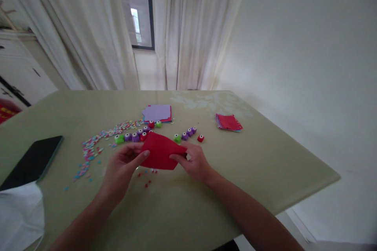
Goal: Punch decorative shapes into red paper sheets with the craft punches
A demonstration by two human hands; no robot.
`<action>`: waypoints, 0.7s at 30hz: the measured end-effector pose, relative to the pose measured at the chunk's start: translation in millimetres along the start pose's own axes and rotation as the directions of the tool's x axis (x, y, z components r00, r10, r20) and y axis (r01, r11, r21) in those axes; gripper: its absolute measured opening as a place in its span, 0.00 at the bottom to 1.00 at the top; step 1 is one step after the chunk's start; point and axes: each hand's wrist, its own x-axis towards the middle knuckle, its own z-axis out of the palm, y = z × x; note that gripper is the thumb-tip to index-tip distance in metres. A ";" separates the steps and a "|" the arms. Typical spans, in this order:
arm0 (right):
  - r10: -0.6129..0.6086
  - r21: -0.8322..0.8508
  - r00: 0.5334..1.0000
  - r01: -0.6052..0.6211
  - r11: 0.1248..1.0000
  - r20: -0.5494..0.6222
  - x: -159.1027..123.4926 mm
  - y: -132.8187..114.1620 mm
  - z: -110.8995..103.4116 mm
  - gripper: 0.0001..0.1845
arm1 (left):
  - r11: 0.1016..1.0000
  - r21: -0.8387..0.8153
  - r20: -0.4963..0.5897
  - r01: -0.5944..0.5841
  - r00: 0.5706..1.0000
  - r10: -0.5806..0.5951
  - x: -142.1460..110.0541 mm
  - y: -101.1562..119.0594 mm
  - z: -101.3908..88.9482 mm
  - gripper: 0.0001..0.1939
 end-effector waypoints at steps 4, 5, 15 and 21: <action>-0.251 -0.161 0.956 0.274 0.948 0.151 -12.3 -2.7 10.2 0.12 | 0.980 0.195 0.102 -0.051 0.994 0.031 6.6 8.0 -15.2 0.23; -0.295 -0.184 0.937 0.329 0.926 0.190 -14.0 -3.2 12.9 0.12 | 0.973 0.221 0.101 -0.059 0.994 0.038 7.9 9.9 -17.7 0.24; -0.237 -0.575 0.941 0.335 0.746 0.242 3.9 19.9 7.2 0.25 | 0.988 -0.048 -0.589 -0.149 0.803 0.093 23.0 35.5 -21.2 0.18; -0.143 -0.634 0.903 0.390 0.668 0.405 14.6 29.2 15.8 0.18 | 0.962 -0.099 -0.673 -0.255 0.729 0.124 29.3 35.9 -15.7 0.18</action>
